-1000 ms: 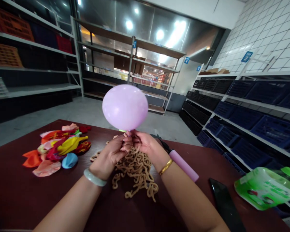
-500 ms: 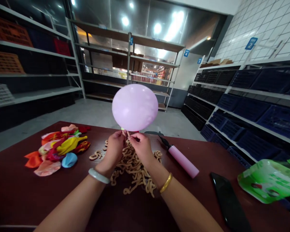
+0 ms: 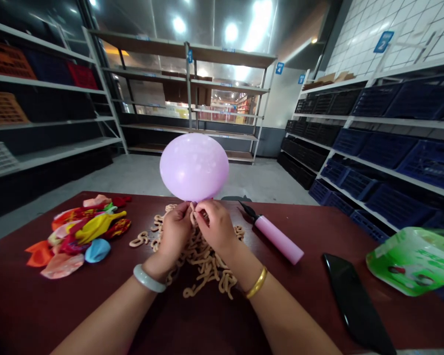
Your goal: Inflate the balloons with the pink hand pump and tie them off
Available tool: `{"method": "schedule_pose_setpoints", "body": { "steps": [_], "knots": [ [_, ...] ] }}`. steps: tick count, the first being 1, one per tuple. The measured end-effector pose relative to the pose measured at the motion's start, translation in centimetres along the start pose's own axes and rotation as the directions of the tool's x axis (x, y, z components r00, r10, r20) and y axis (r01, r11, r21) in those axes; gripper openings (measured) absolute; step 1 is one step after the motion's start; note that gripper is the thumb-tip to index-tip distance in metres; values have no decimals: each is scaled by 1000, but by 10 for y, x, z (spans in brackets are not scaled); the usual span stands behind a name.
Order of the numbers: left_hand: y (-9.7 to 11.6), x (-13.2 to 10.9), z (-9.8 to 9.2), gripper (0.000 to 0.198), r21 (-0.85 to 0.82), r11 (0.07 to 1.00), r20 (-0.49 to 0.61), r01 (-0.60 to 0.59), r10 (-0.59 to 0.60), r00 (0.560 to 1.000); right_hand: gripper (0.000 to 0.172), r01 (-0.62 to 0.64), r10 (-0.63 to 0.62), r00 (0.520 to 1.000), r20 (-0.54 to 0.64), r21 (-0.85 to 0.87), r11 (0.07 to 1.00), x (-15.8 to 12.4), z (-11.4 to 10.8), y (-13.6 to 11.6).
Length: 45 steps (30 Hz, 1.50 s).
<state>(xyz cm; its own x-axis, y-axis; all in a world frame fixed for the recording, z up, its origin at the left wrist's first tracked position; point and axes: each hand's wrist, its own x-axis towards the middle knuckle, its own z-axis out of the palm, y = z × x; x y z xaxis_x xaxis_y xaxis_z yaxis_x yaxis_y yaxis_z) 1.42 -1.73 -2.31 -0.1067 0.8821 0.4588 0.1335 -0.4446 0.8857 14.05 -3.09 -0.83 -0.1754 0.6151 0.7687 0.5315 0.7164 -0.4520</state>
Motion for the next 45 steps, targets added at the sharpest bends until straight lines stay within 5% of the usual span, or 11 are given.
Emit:
{"method": "schedule_pose_setpoints", "body": {
  "steps": [14, 20, 29, 34, 39, 45],
  "knots": [
    [2, -5, 3, 16, 166, 981, 31, -103, 99, 995, 6, -107, 109, 994, -3, -241, 965, -1, 0, 2],
    [-3, -6, 9, 19, -9, 1000, 80, -25, 26, 996, 9, -142, 117, 990, -85, -437, 888, -6, 5, -1],
    [-3, -5, 6, 19, 86, 995, 28, -40, 38, 999, 9, -111, 109, 994, -27, -136, 984, -3, 0, 6],
    [-4, -4, 7, 22, 204, 977, 52, -66, 57, 997, 8, -61, 69, 997, 23, -252, 966, -2, -5, 7],
    [-6, -8, 12, 21, 48, 999, 108, 12, -17, 994, 6, -116, 112, 993, -38, -485, 867, -5, 1, 4],
    [-5, -13, 17, 20, -166, 975, 145, 147, -124, 982, 8, -164, 110, 985, -135, -508, 845, -7, 5, 3]
  ]
}}
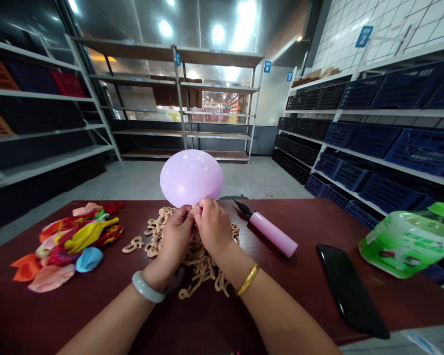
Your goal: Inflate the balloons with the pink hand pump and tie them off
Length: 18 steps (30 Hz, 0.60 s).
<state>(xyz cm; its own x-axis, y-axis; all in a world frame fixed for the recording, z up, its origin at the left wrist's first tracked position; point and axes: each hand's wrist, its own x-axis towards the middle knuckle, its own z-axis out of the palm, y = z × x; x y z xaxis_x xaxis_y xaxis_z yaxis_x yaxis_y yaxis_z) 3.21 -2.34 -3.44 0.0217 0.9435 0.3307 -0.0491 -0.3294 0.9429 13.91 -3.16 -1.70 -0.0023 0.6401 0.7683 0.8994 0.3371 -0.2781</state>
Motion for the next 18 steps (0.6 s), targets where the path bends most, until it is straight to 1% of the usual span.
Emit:
{"method": "schedule_pose_setpoints", "body": {
  "steps": [3, 7, 10, 14, 18],
  "knots": [
    [0, 1, -1, 16, 26, 998, 5, -60, 59, 998, 6, -40, 40, 999, 12, 55, 998, 1, 0, 1],
    [-2, 3, -5, 13, 130, 979, 4, -154, 155, 988, 4, -72, 69, 997, 25, 137, 988, 3, -1, 5],
    [-3, 4, -8, 14, 162, 971, 7, -179, 180, 984, 5, -25, 20, 999, 28, 172, 985, 5, -2, 8],
    [-1, 4, -9, 18, 125, 978, 17, -165, 164, 986, 10, 60, -64, 998, 15, 183, 981, 6, -4, 9],
    [4, 4, -9, 18, 76, 984, 3, -159, 159, 987, 9, 92, -89, 996, -25, 223, 970, 5, -6, 6]
  ]
}}
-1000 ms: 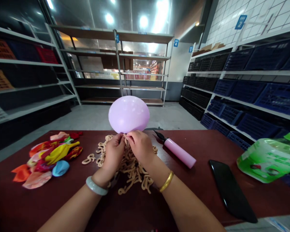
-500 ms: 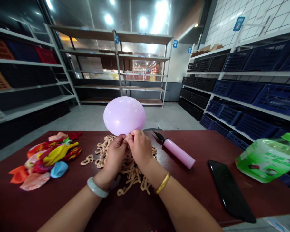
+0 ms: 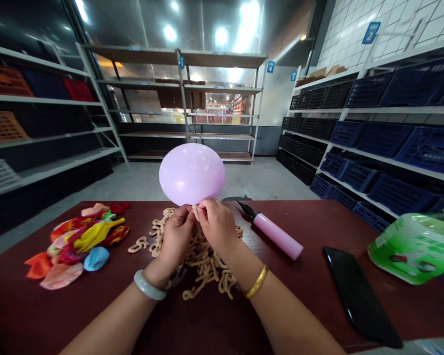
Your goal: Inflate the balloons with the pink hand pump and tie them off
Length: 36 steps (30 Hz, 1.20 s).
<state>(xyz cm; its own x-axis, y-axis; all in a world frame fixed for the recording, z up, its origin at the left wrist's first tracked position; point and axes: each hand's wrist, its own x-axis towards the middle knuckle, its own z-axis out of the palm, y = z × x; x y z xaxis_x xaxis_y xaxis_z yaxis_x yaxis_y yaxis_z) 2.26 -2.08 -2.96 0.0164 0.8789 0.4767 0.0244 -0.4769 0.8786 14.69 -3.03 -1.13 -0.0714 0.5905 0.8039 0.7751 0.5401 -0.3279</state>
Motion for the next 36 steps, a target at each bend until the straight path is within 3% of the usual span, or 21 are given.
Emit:
{"method": "schedule_pose_setpoints", "body": {
  "steps": [4, 9, 13, 17, 22, 29, 36],
  "knots": [
    [-1, 0, 1, 19, -162, 984, 19, 69, -67, 998, 9, 33, -33, 999, -17, 21, 999, -1, -3, -5],
    [-5, 0, 2, 22, -357, 914, 65, 192, -181, 981, 16, 125, -125, 989, 82, -1, 992, 1, -10, -4],
    [-1, -1, 1, 22, -297, 942, 46, 157, -150, 988, 17, 114, -121, 988, 95, 74, 991, 3, -11, -2],
    [3, -1, 0, 20, -190, 977, 15, 92, -91, 996, 8, 12, -26, 998, 61, 216, 976, 5, -12, 0],
    [1, -1, -2, 18, -73, 996, 10, 53, -52, 999, 15, -65, 26, 993, 116, 338, 939, 10, -14, 3],
    [-2, -2, -2, 18, -66, 997, 8, 41, -41, 999, 7, -74, 59, 997, 54, 358, 931, 8, -13, -3],
    [2, -3, 0, 20, -108, 993, -5, 55, -56, 998, 10, -63, 85, 995, -52, 327, 943, 1, -10, -9]
  ]
}}
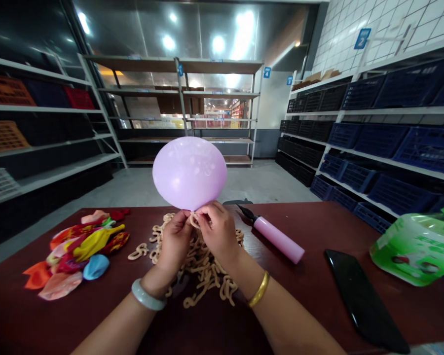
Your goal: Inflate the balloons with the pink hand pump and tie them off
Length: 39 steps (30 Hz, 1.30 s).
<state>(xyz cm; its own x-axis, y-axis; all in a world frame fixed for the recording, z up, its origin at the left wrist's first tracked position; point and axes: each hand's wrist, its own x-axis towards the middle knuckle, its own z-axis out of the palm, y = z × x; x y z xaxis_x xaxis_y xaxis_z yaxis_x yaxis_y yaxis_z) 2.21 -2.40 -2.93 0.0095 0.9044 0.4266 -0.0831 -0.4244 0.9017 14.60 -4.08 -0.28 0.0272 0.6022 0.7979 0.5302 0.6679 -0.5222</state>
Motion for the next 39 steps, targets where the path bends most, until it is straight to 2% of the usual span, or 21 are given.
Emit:
{"method": "schedule_pose_setpoints", "body": {
  "steps": [2, 5, 8, 9, 11, 13, 15, 17, 22, 25, 28, 32, 36, 39],
  "knots": [
    [0, -1, 2, 22, -68, 997, 19, 41, -40, 999, 11, -9, 9, 1000, -20, -39, 999, -1, 0, 1],
    [1, -2, 7, 24, -257, 957, 38, 137, -132, 991, 12, -49, 45, 998, -53, -73, 996, -3, 3, 4],
    [2, -2, 11, 25, -417, 890, 19, 187, -197, 980, 11, -194, 198, 977, -74, 56, 979, -5, 10, 5],
    [2, -2, 11, 25, -448, 873, 17, 195, -210, 978, 11, -276, 286, 957, -47, 154, 949, -5, 13, 6],
    [2, -1, 11, 25, -477, 855, 21, 205, -222, 975, 15, -449, 447, 890, 90, 349, 823, -6, 19, 7],
    [1, 0, 9, 25, -463, 862, 6, 205, -229, 974, 22, -551, 512, 831, 215, 431, 714, -6, 22, 8],
    [0, 1, 7, 25, -412, 891, -24, 190, -219, 976, 27, -551, 509, 833, 219, 419, 722, -5, 21, 9],
    [-2, 2, 5, 25, -339, 927, -49, 161, -188, 981, 30, -505, 474, 862, 182, 403, 763, -2, 18, 10],
    [-3, 1, 6, 27, -150, 982, -39, 115, -122, 992, 21, -469, 412, 883, 224, 476, 745, 2, 12, 15],
    [-5, 1, 7, 30, -102, 987, -14, 121, -123, 992, 19, -487, 456, 869, 194, 498, 717, 4, 10, 21],
    [-8, 2, 7, 32, -66, 988, 37, 143, -141, 989, 20, -550, 528, 824, 205, 511, 661, 6, 8, 26],
    [-9, 2, 8, 36, -125, 962, 151, 243, -224, 963, 21, -583, 605, 774, 190, 587, 562, 8, 7, 28],
    [-7, -2, 15, 37, -223, 903, 246, 368, -313, 917, 24, -533, 645, 758, 93, 659, 531, 10, 7, 32],
    [-4, -5, 21, 36, -309, 849, 315, 429, -335, 888, 27, -499, 674, 737, 45, 709, 498, 12, 4, 35]
  ]
}}
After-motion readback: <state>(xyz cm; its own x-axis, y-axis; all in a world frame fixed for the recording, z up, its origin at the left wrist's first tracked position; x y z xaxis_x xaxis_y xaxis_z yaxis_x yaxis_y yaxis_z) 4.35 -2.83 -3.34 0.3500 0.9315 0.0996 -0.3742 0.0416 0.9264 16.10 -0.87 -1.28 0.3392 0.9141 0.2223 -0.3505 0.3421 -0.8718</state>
